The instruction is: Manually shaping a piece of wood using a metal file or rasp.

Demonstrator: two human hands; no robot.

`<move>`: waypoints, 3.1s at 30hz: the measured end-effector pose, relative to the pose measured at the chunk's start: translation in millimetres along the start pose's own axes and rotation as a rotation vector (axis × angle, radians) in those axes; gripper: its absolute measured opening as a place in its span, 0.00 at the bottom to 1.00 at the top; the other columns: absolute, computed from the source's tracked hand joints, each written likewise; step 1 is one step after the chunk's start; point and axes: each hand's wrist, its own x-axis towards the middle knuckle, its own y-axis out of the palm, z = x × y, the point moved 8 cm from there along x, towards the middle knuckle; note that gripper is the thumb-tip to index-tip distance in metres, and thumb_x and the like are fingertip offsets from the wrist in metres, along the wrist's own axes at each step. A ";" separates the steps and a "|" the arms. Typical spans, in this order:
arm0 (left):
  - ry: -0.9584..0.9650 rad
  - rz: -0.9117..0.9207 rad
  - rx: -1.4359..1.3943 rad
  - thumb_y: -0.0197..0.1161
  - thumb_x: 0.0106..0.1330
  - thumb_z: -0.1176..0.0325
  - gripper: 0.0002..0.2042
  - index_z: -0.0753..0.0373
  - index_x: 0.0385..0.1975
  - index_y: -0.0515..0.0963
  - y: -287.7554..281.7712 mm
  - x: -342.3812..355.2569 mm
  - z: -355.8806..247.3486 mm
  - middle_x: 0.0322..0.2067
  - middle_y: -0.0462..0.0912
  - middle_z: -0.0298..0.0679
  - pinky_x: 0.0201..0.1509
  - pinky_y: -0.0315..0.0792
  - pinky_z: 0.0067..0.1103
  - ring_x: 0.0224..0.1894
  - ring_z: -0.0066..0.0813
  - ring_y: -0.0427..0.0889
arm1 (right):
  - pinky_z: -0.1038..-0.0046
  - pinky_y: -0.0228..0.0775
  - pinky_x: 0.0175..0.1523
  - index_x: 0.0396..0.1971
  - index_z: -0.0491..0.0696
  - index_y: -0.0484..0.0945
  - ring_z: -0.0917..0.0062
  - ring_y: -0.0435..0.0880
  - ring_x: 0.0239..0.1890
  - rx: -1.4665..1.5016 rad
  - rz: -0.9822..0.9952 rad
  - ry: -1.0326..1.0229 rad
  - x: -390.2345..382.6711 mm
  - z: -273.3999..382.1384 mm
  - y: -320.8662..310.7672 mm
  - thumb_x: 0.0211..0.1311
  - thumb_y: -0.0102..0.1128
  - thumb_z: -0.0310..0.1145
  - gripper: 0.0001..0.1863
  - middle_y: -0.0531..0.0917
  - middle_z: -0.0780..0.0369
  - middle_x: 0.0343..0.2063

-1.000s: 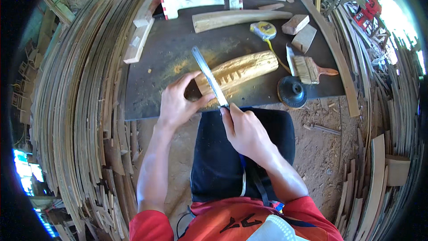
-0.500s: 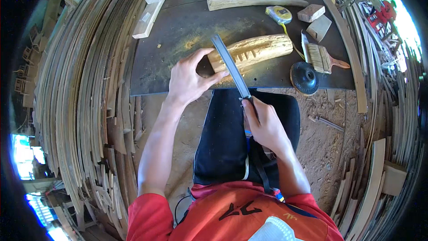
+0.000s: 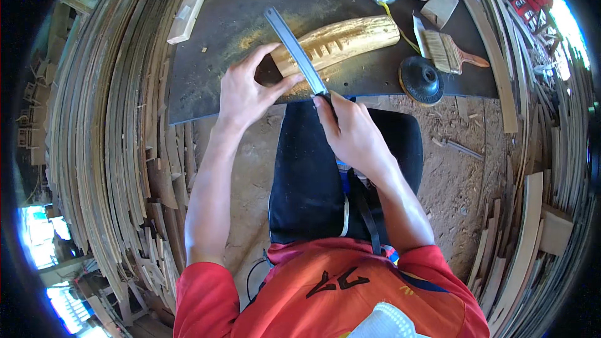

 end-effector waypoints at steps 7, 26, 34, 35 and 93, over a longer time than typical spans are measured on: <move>0.005 0.005 0.120 0.80 0.55 0.37 0.38 0.57 0.60 0.83 2.5 2.3 1.4 0.48 0.91 0.50 0.57 0.85 0.37 0.49 0.41 0.93 | 0.42 0.71 0.36 0.35 0.39 0.77 0.38 0.81 0.32 0.098 0.033 0.063 -17.4 -17.9 -5.6 0.80 0.56 0.38 0.16 0.80 0.40 0.23; 0.043 -0.013 0.028 0.83 0.55 0.44 0.33 0.55 0.58 0.83 7.3 0.5 7.8 0.41 0.92 0.46 0.51 0.86 0.33 0.45 0.41 0.93 | 0.48 0.70 0.32 0.36 0.38 0.78 0.40 0.81 0.32 0.197 0.120 0.240 -34.3 -32.6 2.1 0.79 0.58 0.33 0.13 0.80 0.41 0.23; -0.061 0.092 -0.050 0.83 0.60 0.52 0.34 0.60 0.64 0.80 9.8 -4.9 11.7 0.51 0.90 0.50 0.60 0.84 0.34 0.54 0.40 0.90 | 0.46 0.70 0.33 0.32 0.40 0.76 0.40 0.81 0.30 0.082 0.042 0.093 -10.8 -16.6 9.2 0.80 0.58 0.36 0.16 0.79 0.43 0.21; -0.021 0.076 0.051 0.82 0.60 0.51 0.34 0.59 0.64 0.80 7.3 -4.6 8.0 0.52 0.90 0.50 0.61 0.83 0.35 0.55 0.41 0.90 | 0.48 0.71 0.33 0.35 0.39 0.78 0.41 0.82 0.31 0.131 0.055 0.114 -21.1 -22.0 6.7 0.80 0.57 0.35 0.14 0.79 0.42 0.21; -0.025 0.107 0.081 0.80 0.60 0.46 0.33 0.54 0.62 0.80 8.8 -0.2 2.1 0.42 0.92 0.46 0.50 0.85 0.37 0.43 0.44 0.93 | 0.62 0.69 0.28 0.38 0.38 0.79 0.63 0.80 0.18 0.106 0.089 0.145 9.3 -12.6 9.8 0.81 0.56 0.35 0.15 0.77 0.51 0.16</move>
